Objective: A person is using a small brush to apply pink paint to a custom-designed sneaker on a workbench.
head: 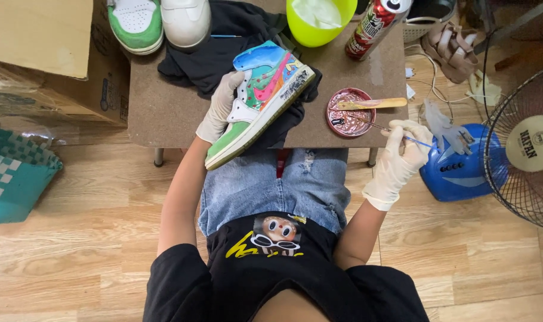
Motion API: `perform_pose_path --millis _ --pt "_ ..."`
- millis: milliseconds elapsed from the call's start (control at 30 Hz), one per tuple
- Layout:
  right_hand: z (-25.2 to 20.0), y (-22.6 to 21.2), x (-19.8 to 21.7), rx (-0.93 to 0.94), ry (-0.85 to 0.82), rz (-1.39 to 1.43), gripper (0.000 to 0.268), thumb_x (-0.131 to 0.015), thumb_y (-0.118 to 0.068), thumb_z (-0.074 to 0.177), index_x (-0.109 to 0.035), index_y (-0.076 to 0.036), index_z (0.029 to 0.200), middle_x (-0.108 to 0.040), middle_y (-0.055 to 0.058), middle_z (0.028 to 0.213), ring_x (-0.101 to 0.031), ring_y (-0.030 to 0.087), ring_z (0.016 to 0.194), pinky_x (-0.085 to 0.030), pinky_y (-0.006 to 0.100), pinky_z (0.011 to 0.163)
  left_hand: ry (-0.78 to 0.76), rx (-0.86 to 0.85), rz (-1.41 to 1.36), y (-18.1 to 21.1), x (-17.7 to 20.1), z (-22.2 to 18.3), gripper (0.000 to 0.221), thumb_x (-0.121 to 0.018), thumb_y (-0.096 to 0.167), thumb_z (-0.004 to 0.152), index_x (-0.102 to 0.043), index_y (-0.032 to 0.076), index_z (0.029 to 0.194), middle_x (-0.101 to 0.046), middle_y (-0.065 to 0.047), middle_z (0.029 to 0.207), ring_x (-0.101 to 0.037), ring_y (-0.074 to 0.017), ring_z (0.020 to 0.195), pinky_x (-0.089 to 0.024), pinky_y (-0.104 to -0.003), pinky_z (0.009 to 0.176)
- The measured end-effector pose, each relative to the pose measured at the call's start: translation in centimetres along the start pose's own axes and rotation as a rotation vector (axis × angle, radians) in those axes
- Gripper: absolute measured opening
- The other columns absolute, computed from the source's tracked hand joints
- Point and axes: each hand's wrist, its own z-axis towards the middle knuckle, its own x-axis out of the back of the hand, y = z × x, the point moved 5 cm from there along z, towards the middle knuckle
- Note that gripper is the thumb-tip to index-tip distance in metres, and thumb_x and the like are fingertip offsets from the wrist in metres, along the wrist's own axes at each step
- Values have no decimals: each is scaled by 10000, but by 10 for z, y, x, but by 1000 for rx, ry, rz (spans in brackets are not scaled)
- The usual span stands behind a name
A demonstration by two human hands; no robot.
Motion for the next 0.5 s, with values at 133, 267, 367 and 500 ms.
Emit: perform_pose_path --millis 133,267,367,500 --pt "2 -20 -7 -85 83 112 248 -674 -20 995 -761 -8 763 -702 123 949 -574 234 977 -468 344 1037 13 14 15 -66 29 29 236 -597 330 962 -697 137 868 -644 0 847 -582 -147 847 -483 -313 936" --pt "14 -41 -17 12 33 115 280 -645 -62 1051 -755 -11 799 -699 134 965 -586 254 982 -451 350 1023 22 -35 56 -27 10 16 268 -576 284 994 -725 65 954 -678 -83 897 -599 -170 918 -468 -354 996" --pt "30 -67 -33 95 -1 120 286 -640 -82 1059 -753 -14 805 -701 126 948 -595 270 967 -451 361 999 31 -14 69 -3 0 3 255 -593 288 984 -740 79 975 -695 -72 926 -620 -159 948 -465 -345 1016" --pt "55 -72 -66 248 -47 136 257 -662 -25 1033 -733 -29 786 -724 111 903 -602 298 897 -458 402 935 78 -47 27 -59 15 23 297 -589 242 1019 -731 -16 1058 -718 -208 1013 -643 -236 1023 -438 -415 1059"
